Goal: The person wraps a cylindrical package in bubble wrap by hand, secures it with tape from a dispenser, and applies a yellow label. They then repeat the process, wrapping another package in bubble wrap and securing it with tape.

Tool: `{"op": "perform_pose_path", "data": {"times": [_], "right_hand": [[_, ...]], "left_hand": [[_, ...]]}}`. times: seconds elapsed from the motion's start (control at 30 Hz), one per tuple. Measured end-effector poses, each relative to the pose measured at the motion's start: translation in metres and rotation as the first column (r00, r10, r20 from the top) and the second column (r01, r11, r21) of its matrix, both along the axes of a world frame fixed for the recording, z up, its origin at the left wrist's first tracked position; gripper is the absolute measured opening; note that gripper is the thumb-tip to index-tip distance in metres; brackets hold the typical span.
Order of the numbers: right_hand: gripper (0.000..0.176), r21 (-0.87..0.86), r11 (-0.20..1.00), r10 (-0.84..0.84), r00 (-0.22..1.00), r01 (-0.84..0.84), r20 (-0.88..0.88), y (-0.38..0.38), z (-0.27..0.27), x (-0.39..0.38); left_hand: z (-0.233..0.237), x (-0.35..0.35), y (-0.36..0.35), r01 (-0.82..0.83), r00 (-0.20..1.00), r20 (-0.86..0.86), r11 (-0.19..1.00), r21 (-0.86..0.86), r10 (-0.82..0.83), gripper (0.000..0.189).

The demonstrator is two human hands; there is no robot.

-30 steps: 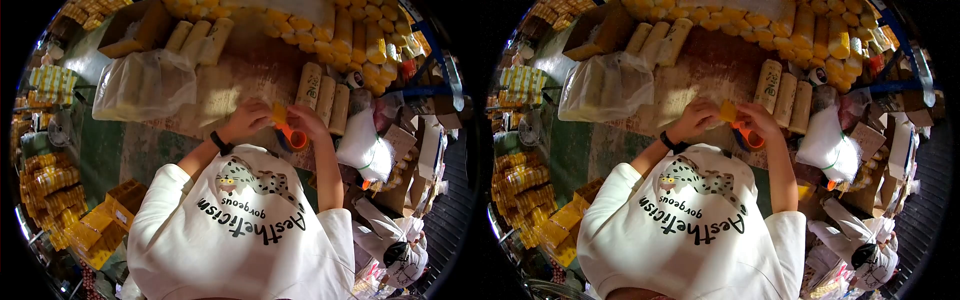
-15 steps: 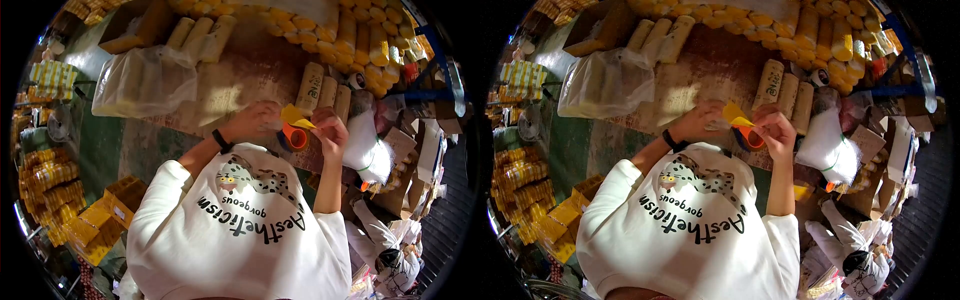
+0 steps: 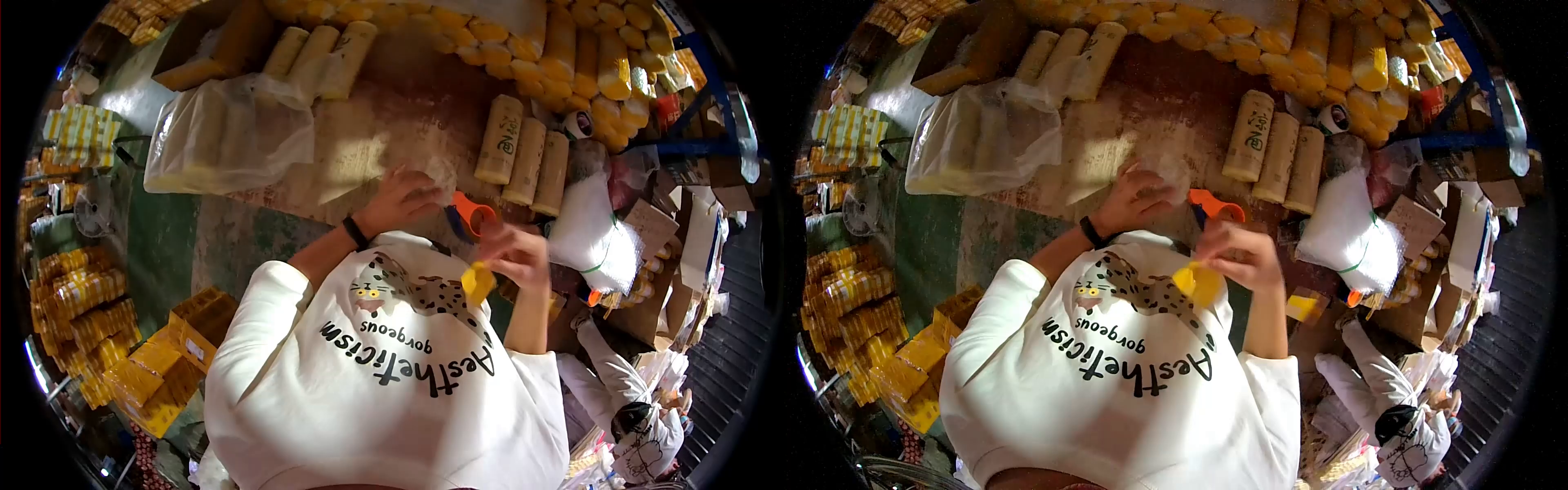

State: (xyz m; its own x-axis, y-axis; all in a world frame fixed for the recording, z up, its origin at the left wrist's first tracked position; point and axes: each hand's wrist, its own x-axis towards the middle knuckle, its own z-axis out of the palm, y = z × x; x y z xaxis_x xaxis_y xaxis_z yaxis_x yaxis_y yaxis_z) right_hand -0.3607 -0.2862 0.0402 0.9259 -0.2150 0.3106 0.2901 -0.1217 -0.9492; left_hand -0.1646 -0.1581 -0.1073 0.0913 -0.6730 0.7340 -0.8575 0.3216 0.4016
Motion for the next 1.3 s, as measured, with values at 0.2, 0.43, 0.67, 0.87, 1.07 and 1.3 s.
{"op": "perform_pose_path", "data": {"times": [0.2,0.43,0.67,0.87,1.07,1.3], "right_hand": [[0.012,0.075,0.951,-0.283,0.941,0.301,-0.185,0.001,-0.089,0.029],[0.010,0.002,0.902,-0.416,0.868,0.432,-0.270,-0.001,-0.102,0.063],[0.012,-0.206,0.860,-0.508,0.817,0.466,-0.272,-0.002,-0.104,0.075],[0.019,-0.379,0.784,-0.589,0.782,0.492,-0.204,0.002,-0.103,0.079],[0.028,-0.580,0.589,-0.787,0.563,0.563,-0.253,0.013,-0.081,0.083],[0.044,-0.624,0.560,-0.586,0.793,0.545,0.166,0.016,-0.106,0.063]], "left_hand": [[-0.001,-0.004,0.007,-0.116,0.981,0.157,0.993,-0.010,0.116,0.028],[-0.008,-0.008,0.012,-0.151,0.978,0.143,0.988,-0.038,0.155,0.023],[-0.022,-0.009,0.011,-0.161,0.977,0.130,0.984,-0.072,0.169,0.023],[-0.014,-0.012,0.008,-0.153,0.983,0.085,0.984,-0.095,0.161,0.024],[-0.013,-0.008,0.011,-0.177,0.975,0.131,0.983,-0.039,0.181,0.019],[-0.033,-0.008,0.006,-0.125,0.987,0.117,0.988,0.095,0.113,0.023]]}}
